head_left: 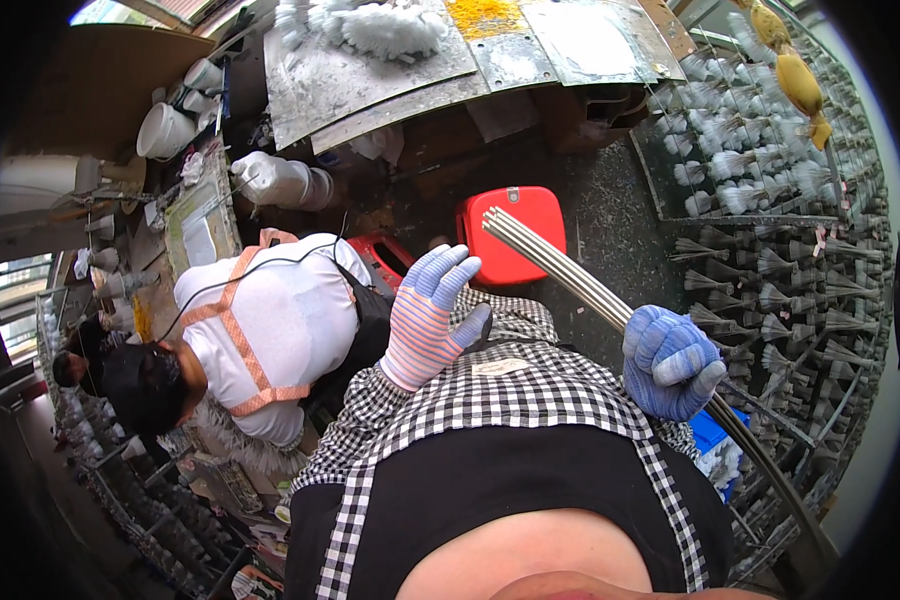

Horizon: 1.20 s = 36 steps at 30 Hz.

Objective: The person is manually assembling wire brushes or similar industrial items by dipping bundles of wires into a white adhesive and arranging them.

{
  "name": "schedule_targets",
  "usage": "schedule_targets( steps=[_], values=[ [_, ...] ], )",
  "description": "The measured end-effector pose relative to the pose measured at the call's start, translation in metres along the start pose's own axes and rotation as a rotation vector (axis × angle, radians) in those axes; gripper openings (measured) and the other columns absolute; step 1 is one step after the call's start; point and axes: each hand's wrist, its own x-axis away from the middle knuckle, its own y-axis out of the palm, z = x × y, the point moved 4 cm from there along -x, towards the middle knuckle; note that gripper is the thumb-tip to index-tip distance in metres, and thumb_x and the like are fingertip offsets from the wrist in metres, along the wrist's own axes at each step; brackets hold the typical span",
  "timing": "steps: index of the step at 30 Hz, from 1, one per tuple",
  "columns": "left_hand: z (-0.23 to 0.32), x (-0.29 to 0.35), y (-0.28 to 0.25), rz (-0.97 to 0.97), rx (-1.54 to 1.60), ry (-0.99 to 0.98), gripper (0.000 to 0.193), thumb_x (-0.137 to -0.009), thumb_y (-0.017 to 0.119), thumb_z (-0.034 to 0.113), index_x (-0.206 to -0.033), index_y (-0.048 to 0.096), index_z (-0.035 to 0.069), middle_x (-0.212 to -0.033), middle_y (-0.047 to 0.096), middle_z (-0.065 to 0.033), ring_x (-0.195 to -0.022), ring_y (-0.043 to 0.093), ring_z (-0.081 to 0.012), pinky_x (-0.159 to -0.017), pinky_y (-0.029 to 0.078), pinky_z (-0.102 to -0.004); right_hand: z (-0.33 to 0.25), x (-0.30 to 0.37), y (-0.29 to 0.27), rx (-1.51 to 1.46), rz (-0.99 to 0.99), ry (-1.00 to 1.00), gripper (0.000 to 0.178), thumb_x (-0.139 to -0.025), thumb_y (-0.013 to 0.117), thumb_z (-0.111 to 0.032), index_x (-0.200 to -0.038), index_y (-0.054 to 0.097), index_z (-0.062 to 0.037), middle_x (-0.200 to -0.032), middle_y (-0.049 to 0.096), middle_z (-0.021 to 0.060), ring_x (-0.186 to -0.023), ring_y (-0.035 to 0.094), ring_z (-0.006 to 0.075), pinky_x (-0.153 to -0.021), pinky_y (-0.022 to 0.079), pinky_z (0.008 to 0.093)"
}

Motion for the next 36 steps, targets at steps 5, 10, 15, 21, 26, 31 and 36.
schedule_targets(
  steps=[5, 10, 15, 21, 26, 31, 36],
  values=[
    [-0.035, -0.061, 0.028, -0.145, 0.181, 0.019, 0.061, -0.075, 0.078, 0.013, -0.132, 0.058, 0.01, -0.133, 0.057, -0.0145, -0.122, 0.055, -0.035, -0.103, 0.046, -0.0442, 0.031, -0.024, -0.026, 0.085, 0.086, 0.191, 0.051, -0.108, 0.038, -0.031, -0.07, 0.053, -0.0007, -0.048, 0.037, 0.0007, -0.04, 0.035, 0.0137, -0.043, 0.033, 0.033],
    [-0.099, -0.144, 0.033, -0.205, 0.28, 0.016, 0.056, -0.076, 0.078, 0.013, -0.129, 0.06, 0.01, -0.131, 0.058, -0.0147, -0.119, 0.057, -0.0344, -0.1, 0.049, -0.0419, 0.077, -0.083, -0.068, 0.293, 0.482, 0.391, 0.044, -0.107, 0.047, -0.031, -0.078, 0.058, -0.0002, -0.052, 0.04, -0.0007, -0.04, 0.026, 0.0081, -0.042, 0.027, 0.0281],
    [-0.166, -0.22, 0.018, -0.257, 0.291, -0.028, 0.049, -0.079, 0.076, 0.014, -0.126, 0.062, 0.009, -0.126, 0.061, -0.0152, -0.116, 0.06, -0.0339, -0.099, 0.05, -0.0406, 0.109, -0.149, -0.082, 0.388, 0.645, 0.48, 0.032, -0.103, 0.058, -0.029, -0.079, 0.054, -0.0094, -0.055, 0.038, -0.004, -0.041, 0.028, 0.0045, -0.037, 0.022, 0.0232],
    [-0.214, -0.297, 0.005, -0.264, 0.276, 0.072, 0.043, -0.082, 0.072, 0.014, -0.123, 0.062, 0.005, -0.122, 0.063, -0.0166, -0.113, 0.06, -0.0353, -0.098, 0.049, -0.043, 0.131, -0.197, -0.077, 0.55, 0.798, 0.572, 0.026, -0.098, 0.067, -0.028, -0.082, 0.055, -0.0115, -0.06, 0.041, -0.0069, -0.043, 0.035, 0.0023, -0.034, 0.028, 0.0199],
    [-0.24, -0.31, 0.016, -0.281, 0.246, 0.068, 0.039, -0.083, 0.072, 0.01, -0.121, 0.062, 0.006, -0.12, 0.065, -0.0154, -0.114, 0.061, -0.0341, -0.099, 0.049, -0.0421, 0.136, -0.242, -0.133, 0.662, 0.924, 0.701, 0.029, -0.097, 0.067, -0.036, -0.084, 0.058, -0.0117, -0.055, 0.041, -0.0077, -0.038, 0.036, 0.0023, -0.032, 0.028, 0.0203],
    [-0.225, -0.336, 0.046, -0.321, 0.243, 0.104, 0.037, -0.084, 0.072, 0.012, -0.119, 0.063, 0.005, -0.117, 0.065, -0.0152, -0.111, 0.061, -0.0341, -0.097, 0.049, -0.0427, 0.083, -0.306, -0.25, 0.919, 0.984, 0.622, 0.023, -0.098, 0.065, -0.037, -0.095, 0.061, -0.0139, -0.055, 0.044, -0.0071, -0.035, 0.036, 0.0043, -0.03, 0.028, 0.0224],
    [-0.201, -0.348, 0.08, -0.204, 0.144, -0.001, 0.034, -0.083, 0.072, 0.01, -0.116, 0.064, 0.005, -0.114, 0.066, -0.0147, -0.107, 0.063, -0.0338, -0.094, 0.05, -0.0424, 0.049, -0.406, -0.414, 1.278, 0.901, 0.626, 0.019, -0.098, 0.065, -0.036, -0.098, 0.062, -0.0171, -0.06, 0.049, -0.0062, -0.038, 0.039, 0.0047, -0.031, 0.03, 0.024]
  ],
)
